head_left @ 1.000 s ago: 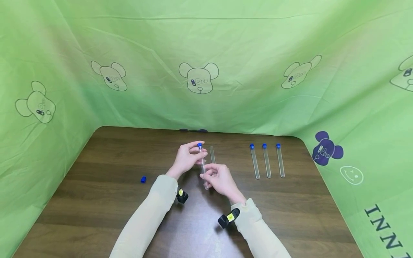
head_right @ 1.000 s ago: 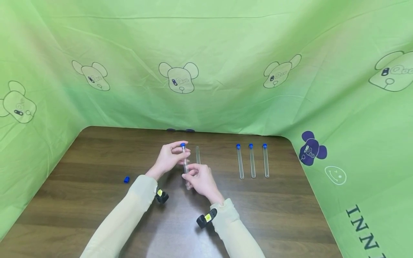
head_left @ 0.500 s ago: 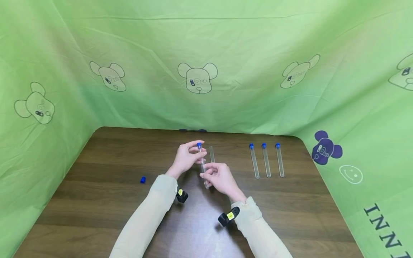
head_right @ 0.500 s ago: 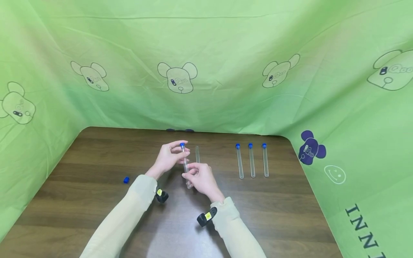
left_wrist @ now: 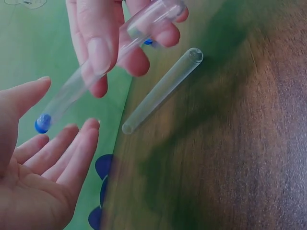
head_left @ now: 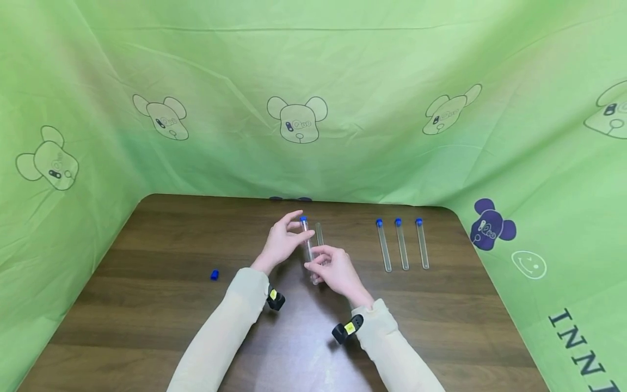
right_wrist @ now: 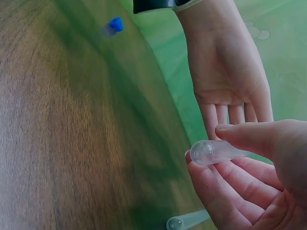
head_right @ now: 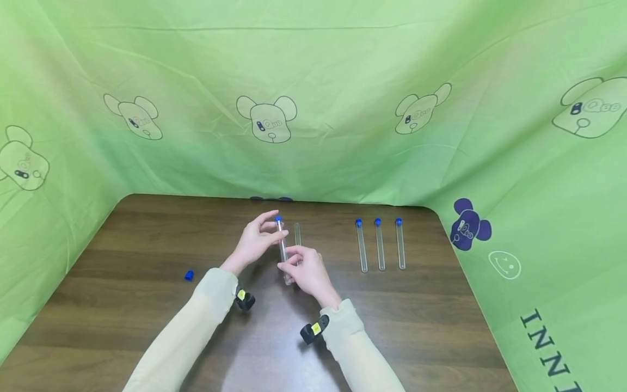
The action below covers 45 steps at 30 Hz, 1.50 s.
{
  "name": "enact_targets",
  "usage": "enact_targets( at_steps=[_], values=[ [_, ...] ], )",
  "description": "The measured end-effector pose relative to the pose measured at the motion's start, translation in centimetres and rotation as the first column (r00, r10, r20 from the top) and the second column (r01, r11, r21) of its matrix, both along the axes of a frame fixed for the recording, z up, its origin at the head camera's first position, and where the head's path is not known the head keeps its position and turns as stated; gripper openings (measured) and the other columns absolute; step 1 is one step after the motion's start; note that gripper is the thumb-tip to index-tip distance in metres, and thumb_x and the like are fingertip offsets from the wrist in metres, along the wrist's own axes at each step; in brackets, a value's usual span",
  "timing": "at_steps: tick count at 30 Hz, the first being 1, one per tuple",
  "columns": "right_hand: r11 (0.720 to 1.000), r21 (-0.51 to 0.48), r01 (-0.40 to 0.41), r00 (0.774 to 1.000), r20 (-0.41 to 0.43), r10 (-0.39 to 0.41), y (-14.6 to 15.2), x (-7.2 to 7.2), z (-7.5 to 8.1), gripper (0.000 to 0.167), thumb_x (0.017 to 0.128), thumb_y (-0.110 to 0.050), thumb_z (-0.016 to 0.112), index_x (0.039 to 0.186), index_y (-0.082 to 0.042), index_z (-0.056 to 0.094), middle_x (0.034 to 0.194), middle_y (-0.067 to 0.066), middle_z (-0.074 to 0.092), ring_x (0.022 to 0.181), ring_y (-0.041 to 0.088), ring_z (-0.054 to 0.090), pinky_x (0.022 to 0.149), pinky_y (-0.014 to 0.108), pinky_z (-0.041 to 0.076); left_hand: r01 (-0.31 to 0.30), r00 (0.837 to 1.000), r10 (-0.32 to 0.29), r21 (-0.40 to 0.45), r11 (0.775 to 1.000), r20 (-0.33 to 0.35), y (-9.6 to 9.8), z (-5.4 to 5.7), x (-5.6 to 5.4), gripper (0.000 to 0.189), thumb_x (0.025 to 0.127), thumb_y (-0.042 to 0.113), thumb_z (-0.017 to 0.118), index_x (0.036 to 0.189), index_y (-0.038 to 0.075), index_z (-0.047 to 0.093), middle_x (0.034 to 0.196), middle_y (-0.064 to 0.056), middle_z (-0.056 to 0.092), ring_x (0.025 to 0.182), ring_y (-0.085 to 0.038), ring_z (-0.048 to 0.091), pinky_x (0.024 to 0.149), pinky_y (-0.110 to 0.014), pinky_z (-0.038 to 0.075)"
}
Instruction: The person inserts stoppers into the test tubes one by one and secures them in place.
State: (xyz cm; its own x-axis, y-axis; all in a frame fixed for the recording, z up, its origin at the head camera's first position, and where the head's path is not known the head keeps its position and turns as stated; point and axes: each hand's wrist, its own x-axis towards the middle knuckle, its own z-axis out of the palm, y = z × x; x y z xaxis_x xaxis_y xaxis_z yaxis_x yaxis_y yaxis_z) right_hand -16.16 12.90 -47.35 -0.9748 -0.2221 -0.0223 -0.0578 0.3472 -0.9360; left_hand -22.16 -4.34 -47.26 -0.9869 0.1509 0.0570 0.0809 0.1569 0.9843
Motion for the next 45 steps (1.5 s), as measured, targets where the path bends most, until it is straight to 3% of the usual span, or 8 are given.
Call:
enact_targets(
  at_steps=[5,12,23,33,45],
  values=[
    [1.0,-0.002,0.026,1.0,0.012,-0.026,0.4,-0.1,0.0,0.042,0.089,-0.001,0.077,0.127,0.009,0.062,0.084,0.016,0.073,0.059,0.022,0.069,0.058,0.032,0.059,-0.025,0.999,0.024,-0.049,0.998,-0.029,-0.4,-0.1,0.0,0.061,0.092,0.023,0.078,0.147,0.014,0.053,0.121,-0.011,0.071,0.096,-0.027,0.072,0.089,-0.044,0.056],
    [0.998,0.004,0.059,0.998,0.009,-0.059,0.9,-0.3,-0.1,0.042,0.088,-0.002,0.077,0.127,0.007,0.063,0.082,0.008,0.072,0.059,0.021,0.068,0.056,0.032,0.058,-0.035,0.998,0.03,-0.095,0.995,-0.053,-1.0,-0.4,0.2,0.055,0.096,0.024,0.074,0.146,0.013,0.054,0.12,-0.008,0.072,0.099,-0.028,0.07,0.086,-0.041,0.057],
    [0.991,0.022,0.129,0.992,-0.005,-0.129,1.7,-0.5,-0.3,0.04,0.088,-0.004,0.079,0.123,0.007,0.066,0.08,0.007,0.069,0.057,0.022,0.067,0.055,0.037,0.058,-0.039,0.999,0.035,-0.117,0.992,-0.031,-1.6,-0.5,0.7,0.054,0.097,0.024,0.072,0.146,0.014,0.054,0.12,-0.007,0.071,0.101,-0.027,0.069,0.086,-0.042,0.057],
    [0.983,0.014,0.181,0.984,0.009,-0.181,2.5,-0.9,-0.4,0.038,0.087,-0.003,0.079,0.123,0.005,0.067,0.081,0.008,0.071,0.066,0.021,0.069,0.058,0.031,0.059,-0.043,0.998,0.037,-0.158,0.987,-0.044,-2.5,-0.5,1.2,0.053,0.096,0.023,0.073,0.145,0.014,0.055,0.118,-0.006,0.072,0.1,-0.027,0.07,0.088,-0.045,0.056],
    [0.982,0.003,0.19,0.982,0.023,-0.19,3.6,-1.1,-0.5,0.04,0.089,-0.001,0.077,0.126,0.007,0.064,0.084,0.01,0.071,0.067,0.021,0.069,0.06,0.031,0.06,-0.039,0.999,0.035,-0.182,0.982,-0.027,-3.9,-0.6,1.6,0.053,0.096,0.024,0.073,0.145,0.012,0.056,0.12,-0.008,0.071,0.102,-0.028,0.07,0.089,-0.045,0.055]
  ],
)
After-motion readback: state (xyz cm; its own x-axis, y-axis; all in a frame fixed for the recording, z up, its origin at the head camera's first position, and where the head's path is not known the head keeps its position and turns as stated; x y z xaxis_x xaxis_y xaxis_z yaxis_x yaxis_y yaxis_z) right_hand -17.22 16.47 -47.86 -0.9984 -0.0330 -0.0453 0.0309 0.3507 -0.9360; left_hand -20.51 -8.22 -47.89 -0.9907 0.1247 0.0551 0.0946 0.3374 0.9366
